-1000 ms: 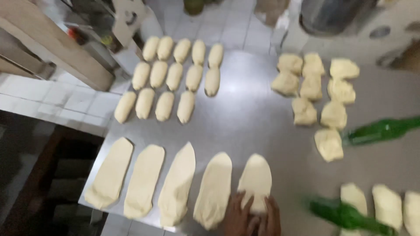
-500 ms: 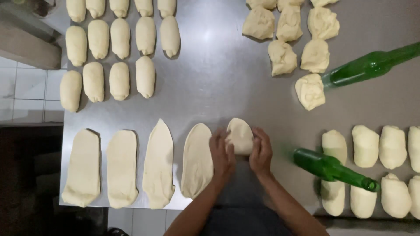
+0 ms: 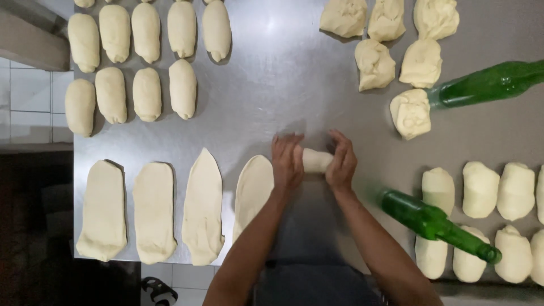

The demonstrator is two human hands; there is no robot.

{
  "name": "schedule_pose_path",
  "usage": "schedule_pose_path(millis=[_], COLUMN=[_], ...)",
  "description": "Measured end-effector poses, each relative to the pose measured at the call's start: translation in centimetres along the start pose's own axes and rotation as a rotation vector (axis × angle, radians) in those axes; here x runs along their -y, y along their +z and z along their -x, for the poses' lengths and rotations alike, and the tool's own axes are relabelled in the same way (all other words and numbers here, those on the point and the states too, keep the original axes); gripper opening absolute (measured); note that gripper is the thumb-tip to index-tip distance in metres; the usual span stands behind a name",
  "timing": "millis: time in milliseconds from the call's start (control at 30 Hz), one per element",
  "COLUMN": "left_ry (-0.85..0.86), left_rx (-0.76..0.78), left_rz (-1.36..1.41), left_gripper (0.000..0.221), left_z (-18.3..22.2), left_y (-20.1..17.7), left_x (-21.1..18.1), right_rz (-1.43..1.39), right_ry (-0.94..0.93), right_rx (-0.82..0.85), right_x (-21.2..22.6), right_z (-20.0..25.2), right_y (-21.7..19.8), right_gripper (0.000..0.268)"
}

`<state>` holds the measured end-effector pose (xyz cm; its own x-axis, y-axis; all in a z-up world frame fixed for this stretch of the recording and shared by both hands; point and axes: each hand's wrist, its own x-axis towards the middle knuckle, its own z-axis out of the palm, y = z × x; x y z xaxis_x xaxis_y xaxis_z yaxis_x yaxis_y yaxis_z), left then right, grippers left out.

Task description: Rolling out and shaping bread dough into rolls on a commercial workbench.

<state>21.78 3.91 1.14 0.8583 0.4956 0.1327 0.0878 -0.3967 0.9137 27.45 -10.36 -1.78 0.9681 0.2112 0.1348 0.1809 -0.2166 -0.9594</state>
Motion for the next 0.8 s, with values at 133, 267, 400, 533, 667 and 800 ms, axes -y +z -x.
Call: schedule_pose_path(millis=[133,267,400,533,667,800], left_ry=[0.215,0.282,0.178,0.132,-0.086,0.127], left_rx=[-0.054,-0.194,-0.170,-0.273,-0.219,-0.198], left_rz=[-0.213,-0.209,-0.051,0.115,0.305,0.042], left_gripper=[0.031,0.026,0.017,0.020,0.027,0.034], left_z=[2.5,-1.0,-3.8,-2.1,-2.6,-1.6], left_y=[0.9,1.9,0.2,1.9,0.7,-3.6], left_x=[-0.3,-0.4,-2.0,-0.9,-2.6,-3.2], right_rz=[0.248,0.263,-0.017,-0.064,0.004,0.305], right_ry=[-0.256,-0.239,-0.095,-0.207,0.109,-0.436], right_rx=[-0.041,-0.021,-0.029,-0.079,-0.027,0.369], right_x=[-1.4,-1.0,-2.2,-2.7,-1.0,3.0], right_z=[1.7,-1.7,-5.4,-4.8,-4.8,-6.2], right_y=[1.3,2.4,1.9,3.2,3.1,0.2], right_gripper=[0.043,0.041,0.041,0.046,0.048,0.042])
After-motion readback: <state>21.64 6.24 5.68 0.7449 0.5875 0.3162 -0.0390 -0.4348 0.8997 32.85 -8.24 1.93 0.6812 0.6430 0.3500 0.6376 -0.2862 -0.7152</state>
